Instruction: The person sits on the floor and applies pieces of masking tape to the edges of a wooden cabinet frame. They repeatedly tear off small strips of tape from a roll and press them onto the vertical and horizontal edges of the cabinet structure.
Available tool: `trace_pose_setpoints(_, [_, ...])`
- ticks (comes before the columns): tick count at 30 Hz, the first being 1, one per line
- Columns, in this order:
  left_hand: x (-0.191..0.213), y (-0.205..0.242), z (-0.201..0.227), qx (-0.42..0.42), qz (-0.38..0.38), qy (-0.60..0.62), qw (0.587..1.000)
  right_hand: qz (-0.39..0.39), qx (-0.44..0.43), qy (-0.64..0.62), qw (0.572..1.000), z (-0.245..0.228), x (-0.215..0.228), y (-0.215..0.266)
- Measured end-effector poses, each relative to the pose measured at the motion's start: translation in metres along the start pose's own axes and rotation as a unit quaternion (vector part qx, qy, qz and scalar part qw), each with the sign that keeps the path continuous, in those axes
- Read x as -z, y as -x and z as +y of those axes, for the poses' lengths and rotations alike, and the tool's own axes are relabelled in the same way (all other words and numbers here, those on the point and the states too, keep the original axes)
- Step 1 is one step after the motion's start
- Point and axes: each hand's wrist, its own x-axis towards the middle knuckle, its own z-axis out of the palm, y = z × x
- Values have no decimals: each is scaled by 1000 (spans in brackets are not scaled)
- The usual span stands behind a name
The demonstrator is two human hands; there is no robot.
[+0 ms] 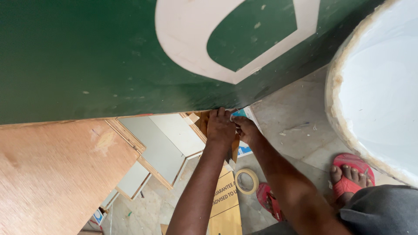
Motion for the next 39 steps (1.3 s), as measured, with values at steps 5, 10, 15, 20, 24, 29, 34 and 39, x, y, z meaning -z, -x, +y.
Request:
trace_pose_setpoints(5, [3, 1, 0, -3, -25, 15, 1000, 73, 72, -49, 994, -1, -9, 37])
trace_pose_setpoints(10, [-17, -9, 2, -2, 44, 3, 999, 26, 121, 33, 992, -6, -32, 63])
trace_pose_setpoints(15, [-11, -3, 0, -10, 32, 0, 999, -3, 121, 102, 987, -9, -25, 59])
trace_pose_setpoints(20, [1, 0, 1, -6, -15, 1, 1000, -13, 151, 179, 972, 3, -18, 53])
trace_pose_setpoints(24, [-5, 0, 2, -3, -4, 8, 1000, -11, 85, 198, 976, 2, -19, 45])
trace_pose_setpoints(29, [8, 34, 0, -20, 212, 34, 976, -103, 39, 156, 982, -15, -26, 54])
trace_pose_setpoints(34, [22, 153, 8, -15, 396, 378, 836, -41, -31, 258, 965, -14, -34, 58])
trace_pose_setpoints(39, [-91, 174, 69, 152, 186, 657, 714, 126, 61, 179, 974, 4, 16, 47])
